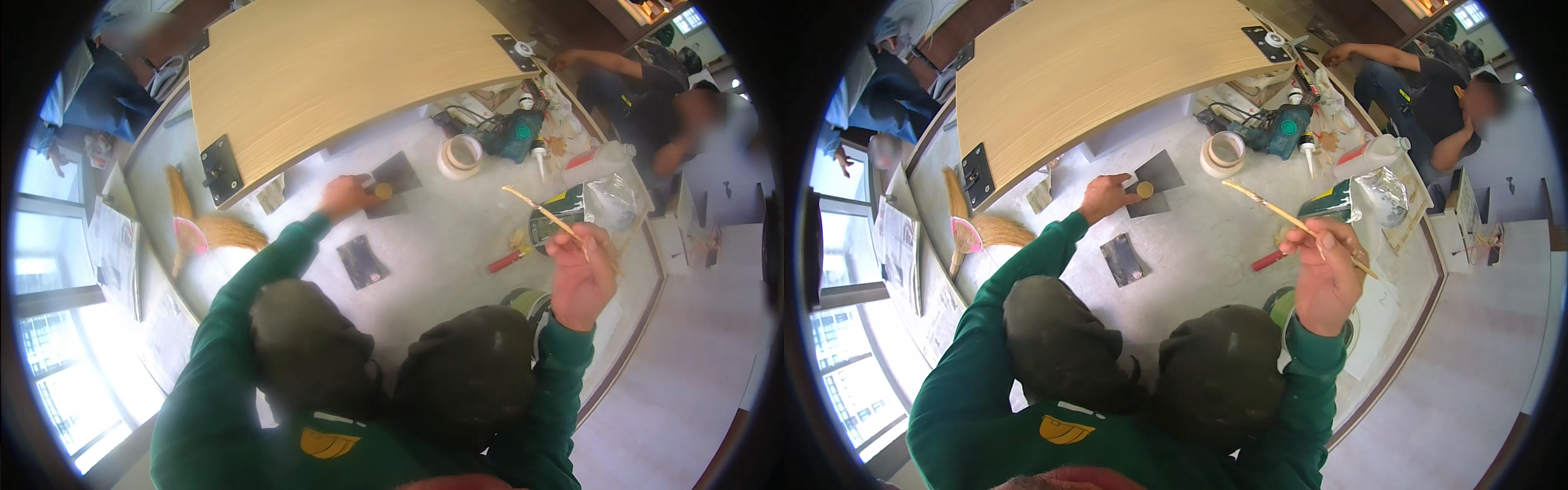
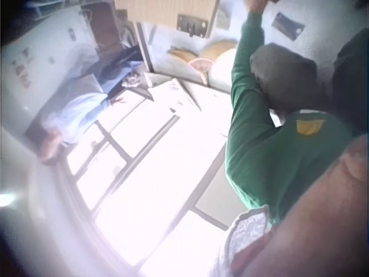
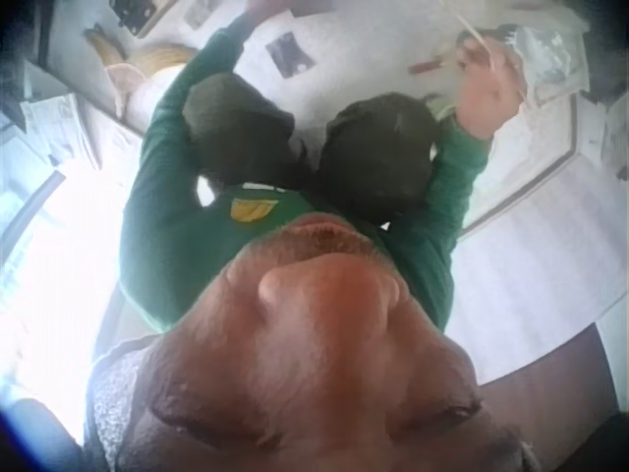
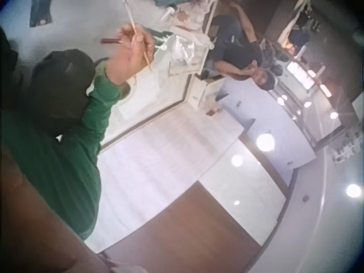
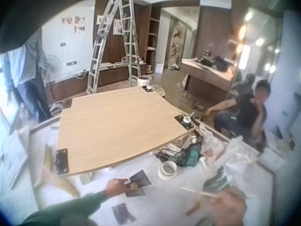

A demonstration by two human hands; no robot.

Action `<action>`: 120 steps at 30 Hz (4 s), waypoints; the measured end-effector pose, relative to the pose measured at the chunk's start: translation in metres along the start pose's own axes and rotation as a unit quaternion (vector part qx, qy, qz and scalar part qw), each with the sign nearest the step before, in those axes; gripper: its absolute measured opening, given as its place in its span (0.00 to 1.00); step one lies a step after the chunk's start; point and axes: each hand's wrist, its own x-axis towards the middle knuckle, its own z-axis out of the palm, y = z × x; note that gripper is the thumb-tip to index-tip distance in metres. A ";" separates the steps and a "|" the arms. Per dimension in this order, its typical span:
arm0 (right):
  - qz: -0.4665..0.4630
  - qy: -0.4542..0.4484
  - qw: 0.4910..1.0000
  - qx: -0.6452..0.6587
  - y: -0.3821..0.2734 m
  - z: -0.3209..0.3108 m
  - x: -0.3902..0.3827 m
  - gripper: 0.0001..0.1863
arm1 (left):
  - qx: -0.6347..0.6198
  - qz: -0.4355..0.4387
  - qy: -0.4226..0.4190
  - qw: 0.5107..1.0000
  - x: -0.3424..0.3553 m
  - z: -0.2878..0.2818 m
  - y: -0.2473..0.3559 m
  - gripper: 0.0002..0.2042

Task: The person sits on the floor and applies a finish to a light-colored wooden board using a small brush and a cloth. They repeatedly dip the brush into a container, apply the finish to the board, and wipe the surface with a cloth. Another person is visible in the background.

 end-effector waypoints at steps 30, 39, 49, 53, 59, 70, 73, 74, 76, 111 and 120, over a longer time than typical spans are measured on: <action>0.266 -0.168 0.948 -0.036 -0.129 0.005 0.127 0.12 | -0.246 0.508 -0.102 0.819 -0.212 -0.189 0.267 0.08; 0.297 -0.151 0.921 0.203 -0.072 0.016 0.136 0.11 | -0.292 0.009 -0.097 0.951 -0.195 -0.199 0.225 0.11; 0.249 -0.072 0.946 0.197 0.023 -0.005 0.137 0.13 | -0.244 -0.294 -0.069 0.922 -0.201 -0.287 0.280 0.08; 0.190 -0.084 0.967 0.147 0.051 -0.010 0.153 0.14 | -0.159 -0.151 -0.076 0.973 -0.156 -0.269 0.244 0.08; 0.102 -0.065 0.992 0.040 0.052 0.018 0.162 0.15 | -0.141 0.013 -0.101 0.985 -0.083 -0.227 0.223 0.06; 0.084 0.048 0.990 0.107 0.087 0.056 0.140 0.14 | 0.151 0.094 -0.142 0.974 -0.092 -0.195 0.225 0.06; 0.080 0.057 0.988 0.122 0.089 0.061 0.139 0.13 | 0.125 0.096 -0.131 0.979 -0.093 -0.200 0.226 0.07; 0.078 0.061 0.987 0.127 0.091 0.062 0.139 0.13 | 0.122 0.095 -0.130 0.979 -0.095 -0.201 0.226 0.07; 0.070 0.055 0.987 0.132 0.095 0.062 0.139 0.13 | 0.117 0.093 -0.128 0.980 -0.098 -0.203 0.226 0.07; 0.047 0.093 0.991 0.081 0.095 0.070 0.140 0.11 | 0.117 0.085 -0.125 0.982 -0.102 -0.211 0.225 0.07; 0.040 0.075 0.996 0.039 0.099 0.059 0.147 0.13 | 0.114 0.085 -0.128 0.982 -0.102 -0.209 0.222 0.07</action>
